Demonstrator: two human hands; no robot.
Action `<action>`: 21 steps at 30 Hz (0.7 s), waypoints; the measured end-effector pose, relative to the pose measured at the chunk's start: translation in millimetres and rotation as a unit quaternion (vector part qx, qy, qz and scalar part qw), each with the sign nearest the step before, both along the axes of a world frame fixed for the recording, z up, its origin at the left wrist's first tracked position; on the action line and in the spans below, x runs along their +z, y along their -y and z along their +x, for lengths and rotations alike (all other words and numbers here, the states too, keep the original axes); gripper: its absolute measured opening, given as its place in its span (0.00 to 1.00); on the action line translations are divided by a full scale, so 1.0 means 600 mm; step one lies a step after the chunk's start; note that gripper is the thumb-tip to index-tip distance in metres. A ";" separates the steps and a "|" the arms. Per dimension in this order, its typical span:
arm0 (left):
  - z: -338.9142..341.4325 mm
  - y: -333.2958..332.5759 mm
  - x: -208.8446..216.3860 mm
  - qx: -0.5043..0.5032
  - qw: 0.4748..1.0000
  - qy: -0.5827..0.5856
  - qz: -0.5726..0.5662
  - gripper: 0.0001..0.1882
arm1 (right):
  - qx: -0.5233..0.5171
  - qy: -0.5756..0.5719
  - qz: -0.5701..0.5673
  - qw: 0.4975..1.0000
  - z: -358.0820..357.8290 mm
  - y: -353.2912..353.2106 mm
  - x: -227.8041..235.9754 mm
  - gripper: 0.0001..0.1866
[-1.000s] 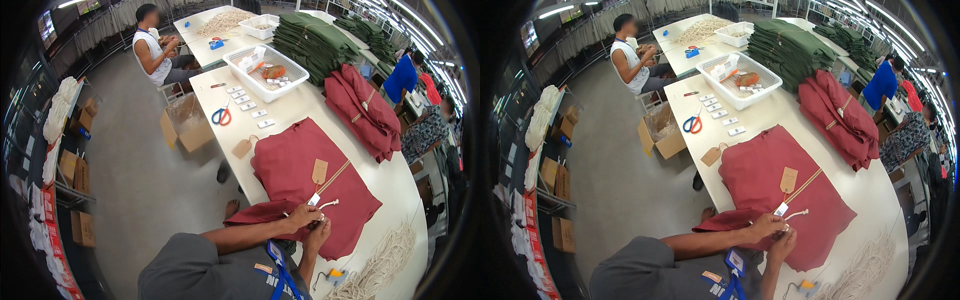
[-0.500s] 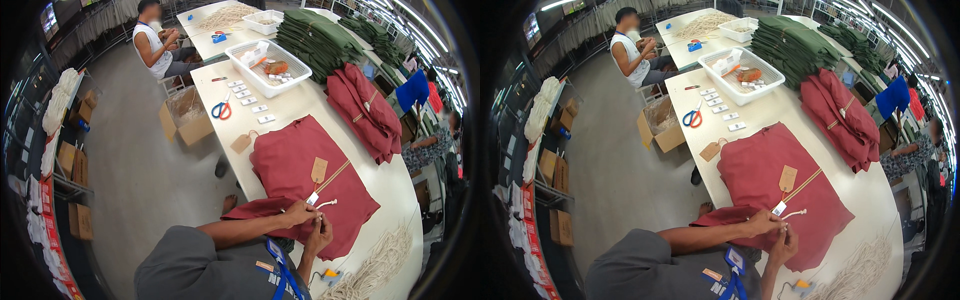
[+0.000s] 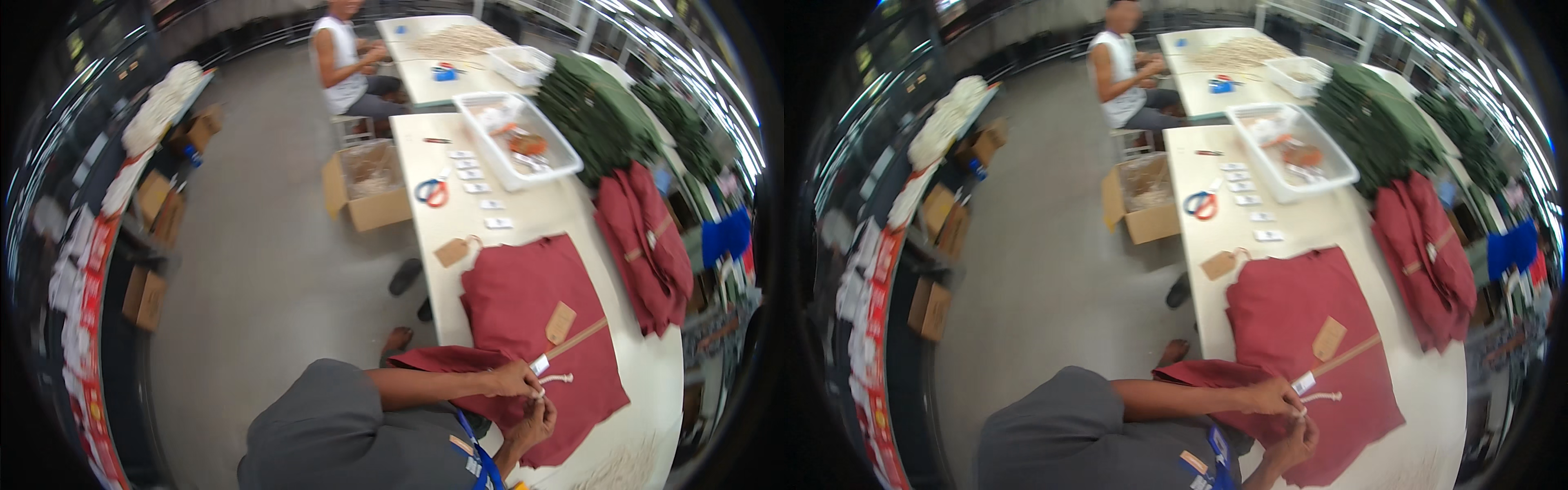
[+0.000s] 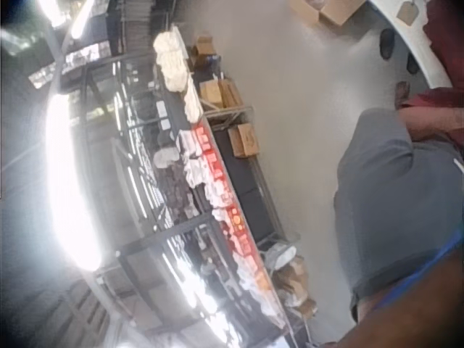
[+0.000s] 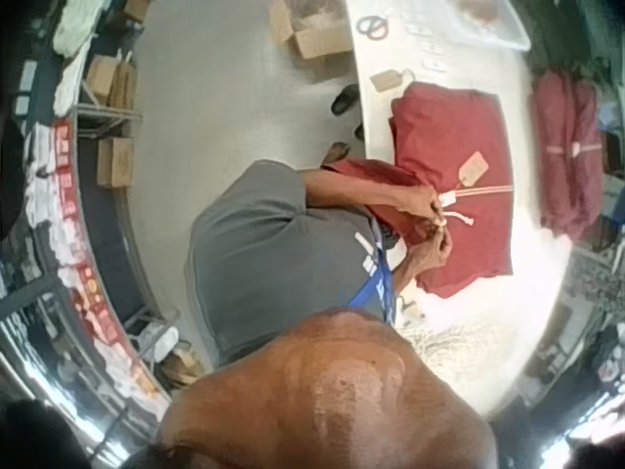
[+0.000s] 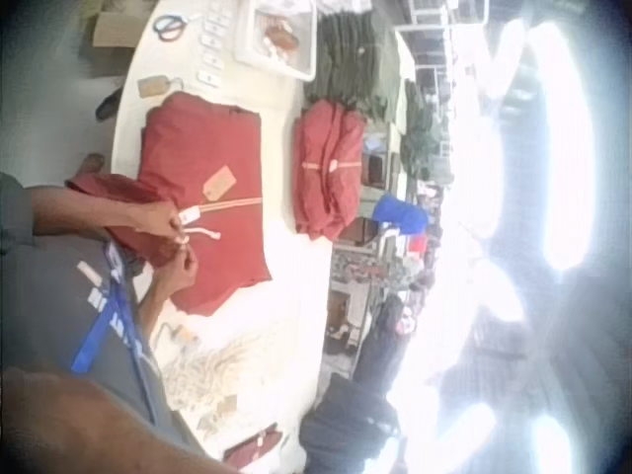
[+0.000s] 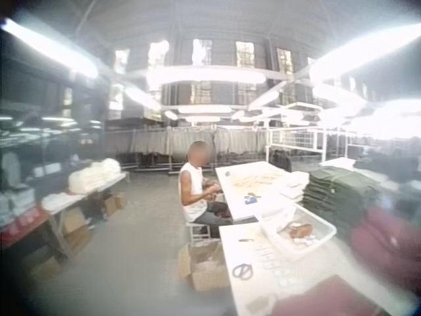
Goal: The person attaches a tag to a maroon garment using a string and a hot glue gun, then threads a white drawstring through the garment's hem using a metal needle. The person works at a table with stacks of similar garments and tools.
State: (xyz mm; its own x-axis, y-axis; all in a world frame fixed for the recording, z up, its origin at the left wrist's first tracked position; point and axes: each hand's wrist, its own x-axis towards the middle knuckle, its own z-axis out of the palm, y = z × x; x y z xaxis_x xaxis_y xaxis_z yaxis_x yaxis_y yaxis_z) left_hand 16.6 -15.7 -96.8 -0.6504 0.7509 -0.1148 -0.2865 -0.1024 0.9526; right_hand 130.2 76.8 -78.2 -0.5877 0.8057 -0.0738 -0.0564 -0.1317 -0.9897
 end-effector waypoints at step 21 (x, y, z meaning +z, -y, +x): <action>-0.001 0.004 0.021 -0.018 1.000 0.001 -0.003 0.10 | 0.026 0.001 -0.011 1.000 0.007 -0.037 -0.037 0.02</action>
